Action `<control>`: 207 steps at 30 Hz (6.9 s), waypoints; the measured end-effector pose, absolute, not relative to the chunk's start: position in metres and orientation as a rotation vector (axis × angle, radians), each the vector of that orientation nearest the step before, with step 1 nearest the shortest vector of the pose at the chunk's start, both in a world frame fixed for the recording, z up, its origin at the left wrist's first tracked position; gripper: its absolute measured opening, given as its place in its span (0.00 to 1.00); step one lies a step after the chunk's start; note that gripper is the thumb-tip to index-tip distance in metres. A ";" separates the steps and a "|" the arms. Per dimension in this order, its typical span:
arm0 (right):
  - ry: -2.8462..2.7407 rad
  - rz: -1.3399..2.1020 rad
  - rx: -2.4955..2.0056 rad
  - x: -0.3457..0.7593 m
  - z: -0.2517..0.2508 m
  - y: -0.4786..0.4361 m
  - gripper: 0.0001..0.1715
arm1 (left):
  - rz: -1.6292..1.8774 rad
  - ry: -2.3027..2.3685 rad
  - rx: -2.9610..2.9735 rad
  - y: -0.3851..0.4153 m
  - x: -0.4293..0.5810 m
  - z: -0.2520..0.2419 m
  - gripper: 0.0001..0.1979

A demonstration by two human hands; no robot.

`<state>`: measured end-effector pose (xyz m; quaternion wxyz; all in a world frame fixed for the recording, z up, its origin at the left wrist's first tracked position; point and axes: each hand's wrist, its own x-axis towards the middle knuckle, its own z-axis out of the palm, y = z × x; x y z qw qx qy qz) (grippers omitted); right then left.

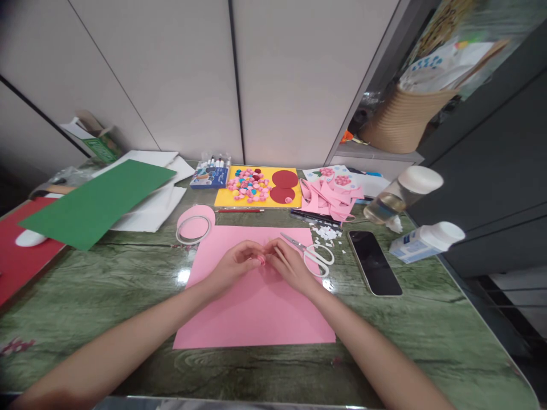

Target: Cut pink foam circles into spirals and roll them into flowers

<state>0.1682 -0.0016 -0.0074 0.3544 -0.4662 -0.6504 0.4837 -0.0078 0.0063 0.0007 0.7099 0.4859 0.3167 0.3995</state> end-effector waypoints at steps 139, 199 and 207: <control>-1.743 1.188 -1.195 0.167 -0.004 -0.001 0.06 | 0.926 0.786 1.170 -0.001 -0.010 0.008 0.13; -1.715 1.225 -1.206 0.167 -0.003 -0.003 0.08 | 0.907 0.861 0.966 0.009 -0.010 -0.001 0.10; -1.568 1.338 -1.180 0.165 0.002 -0.005 0.09 | 0.775 0.762 0.784 0.012 -0.011 -0.013 0.14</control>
